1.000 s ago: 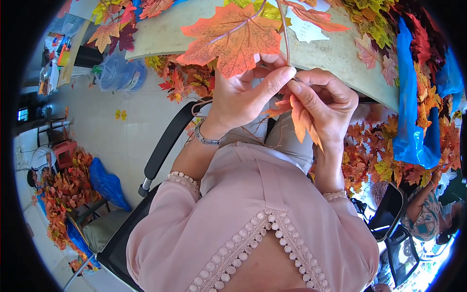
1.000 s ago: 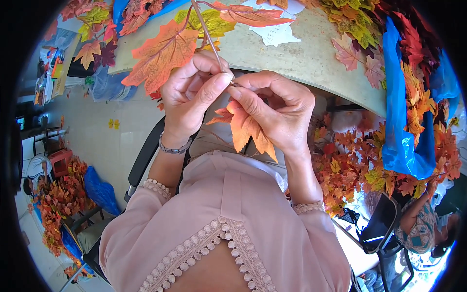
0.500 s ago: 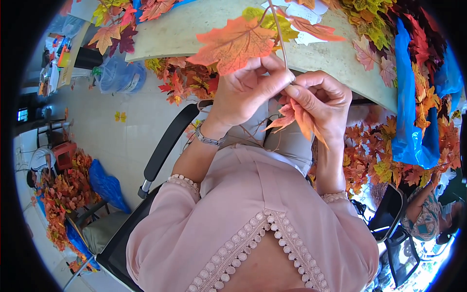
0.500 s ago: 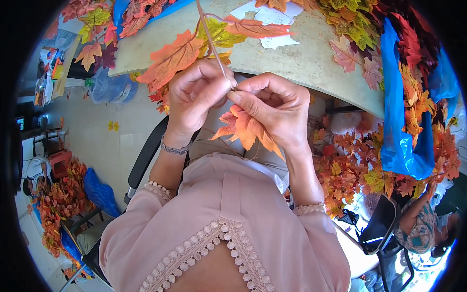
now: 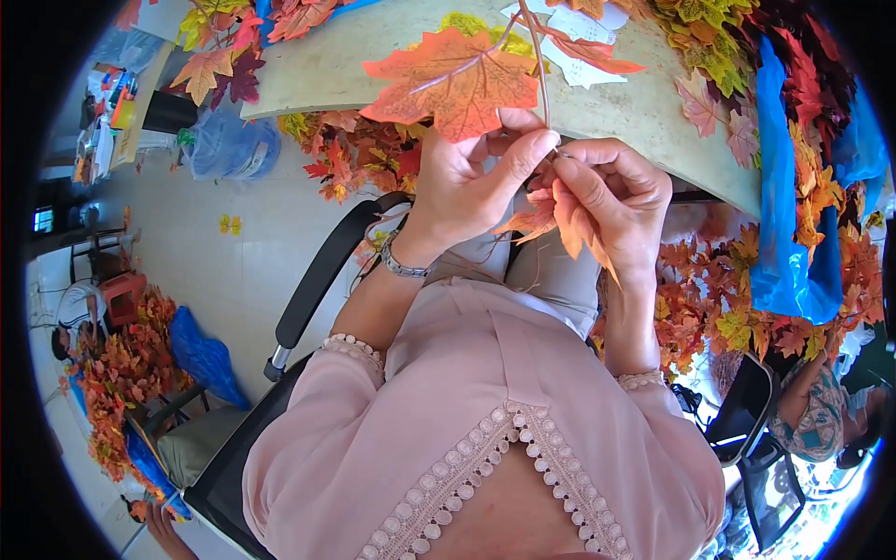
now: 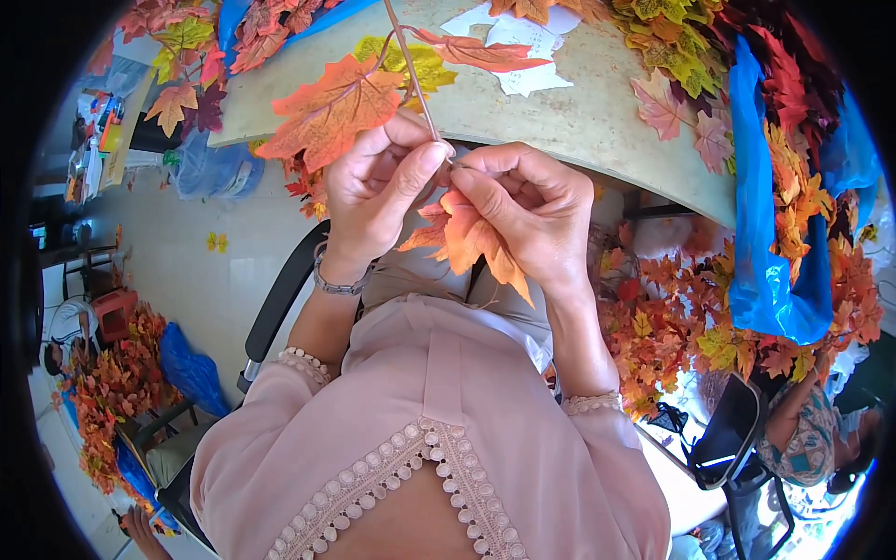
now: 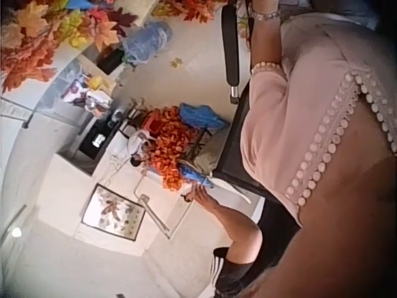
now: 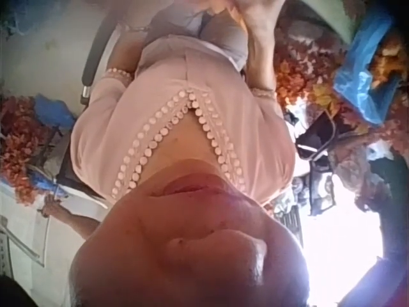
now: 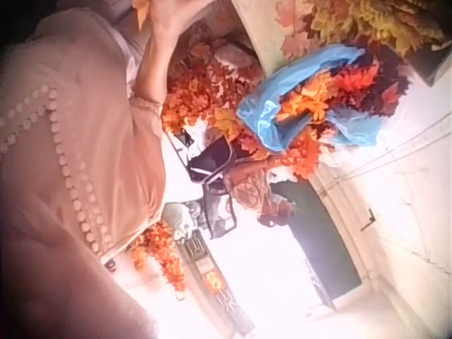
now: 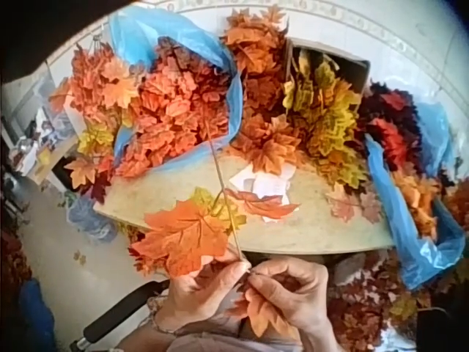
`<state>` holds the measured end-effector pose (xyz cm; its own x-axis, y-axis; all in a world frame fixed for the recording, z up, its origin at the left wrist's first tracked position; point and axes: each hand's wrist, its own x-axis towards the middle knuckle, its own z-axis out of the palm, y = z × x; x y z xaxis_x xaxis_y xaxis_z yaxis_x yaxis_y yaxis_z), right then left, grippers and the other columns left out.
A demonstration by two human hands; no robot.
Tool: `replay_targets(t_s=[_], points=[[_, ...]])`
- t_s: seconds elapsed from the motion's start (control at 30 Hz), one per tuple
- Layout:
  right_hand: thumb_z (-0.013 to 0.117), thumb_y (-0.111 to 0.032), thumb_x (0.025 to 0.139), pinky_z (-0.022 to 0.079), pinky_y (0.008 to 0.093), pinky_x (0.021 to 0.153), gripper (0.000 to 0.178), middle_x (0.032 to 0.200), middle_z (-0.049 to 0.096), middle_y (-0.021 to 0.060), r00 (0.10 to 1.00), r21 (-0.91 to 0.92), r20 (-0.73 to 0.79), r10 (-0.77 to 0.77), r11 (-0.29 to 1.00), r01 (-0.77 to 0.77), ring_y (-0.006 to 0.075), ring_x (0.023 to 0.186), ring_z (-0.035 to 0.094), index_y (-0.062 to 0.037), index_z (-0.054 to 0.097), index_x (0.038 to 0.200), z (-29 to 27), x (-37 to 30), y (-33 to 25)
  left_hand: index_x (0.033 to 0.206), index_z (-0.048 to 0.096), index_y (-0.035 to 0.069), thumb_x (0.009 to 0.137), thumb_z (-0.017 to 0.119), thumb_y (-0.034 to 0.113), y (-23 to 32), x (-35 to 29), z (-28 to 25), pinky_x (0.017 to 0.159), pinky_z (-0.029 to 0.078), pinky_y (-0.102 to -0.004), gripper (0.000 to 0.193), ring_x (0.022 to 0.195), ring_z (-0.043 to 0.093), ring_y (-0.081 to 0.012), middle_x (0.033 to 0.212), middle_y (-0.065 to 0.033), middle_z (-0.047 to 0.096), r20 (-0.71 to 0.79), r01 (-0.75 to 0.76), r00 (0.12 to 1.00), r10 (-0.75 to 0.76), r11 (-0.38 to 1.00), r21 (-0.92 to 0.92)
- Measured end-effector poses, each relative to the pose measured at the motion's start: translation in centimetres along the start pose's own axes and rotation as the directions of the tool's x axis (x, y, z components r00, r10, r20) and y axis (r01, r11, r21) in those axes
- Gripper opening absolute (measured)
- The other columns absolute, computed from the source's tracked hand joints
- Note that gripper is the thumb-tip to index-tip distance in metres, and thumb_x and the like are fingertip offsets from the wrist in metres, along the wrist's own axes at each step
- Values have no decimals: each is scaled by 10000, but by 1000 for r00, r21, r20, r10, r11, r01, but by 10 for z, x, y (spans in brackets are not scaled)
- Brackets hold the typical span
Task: The person assembles artificial autumn leaf garlands by hand, attaching individual artificial leaves to plastic stems.
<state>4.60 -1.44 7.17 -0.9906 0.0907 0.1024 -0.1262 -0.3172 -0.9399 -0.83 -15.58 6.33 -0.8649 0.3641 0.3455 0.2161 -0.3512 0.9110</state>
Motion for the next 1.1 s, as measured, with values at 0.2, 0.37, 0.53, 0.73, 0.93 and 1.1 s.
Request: replay_targets(t_s=[0.2,0.37,0.53,0.73,0.93,1.1], points=[[587,19,801,513,220,614,83,776,621,89,1000,-3,-17,-18,1000,18,118,683,612,71,592,866,1,0,3,884,557,-29,799,573,-11,-8,-2,4,632,476,-225,88,731,581,-90,806,-47,596,-9,-113,994,113,992,60],[587,21,800,509,215,606,72,760,621,84,1000,37,-3,-16,999,16,113,670,608,66,594,855,-1,3,6,883,571,-13,801,578,11,-13,-8,1,629,466,-221,86,747,582,-90,785,-15,602,7,-137,990,139,964,229],[587,29,795,502,211,591,68,751,622,86,1000,19,2,-25,1000,25,107,650,600,63,594,853,1,9,-1,860,576,9,823,584,64,-7,0,-1,581,436,-199,67,677,571,-90,752,-17,590,3,40,999,-41,998,56],[587,33,791,495,203,607,91,763,618,75,982,-5,144,-118,993,120,109,673,596,52,589,881,-24,33,-4,1007,513,-32,931,387,264,9,5,-24,507,484,-249,330,521,571,-141,780,-127,607,357,489,849,-390,835,-252],[590,16,796,489,198,624,92,757,610,58,949,-53,254,-185,977,204,96,688,588,47,588,882,-21,56,-8,1000,513,-64,908,421,234,10,-11,-32,632,496,-307,324,652,608,-195,738,-138,612,390,513,828,-402,825,-239],[600,-5,796,484,192,625,93,765,614,51,937,-57,328,-118,988,145,84,690,587,40,593,877,-7,76,-12,1052,545,-46,898,457,215,10,-14,-46,687,500,-286,316,747,617,-178,802,-109,623,486,555,789,-376,776,-301]])
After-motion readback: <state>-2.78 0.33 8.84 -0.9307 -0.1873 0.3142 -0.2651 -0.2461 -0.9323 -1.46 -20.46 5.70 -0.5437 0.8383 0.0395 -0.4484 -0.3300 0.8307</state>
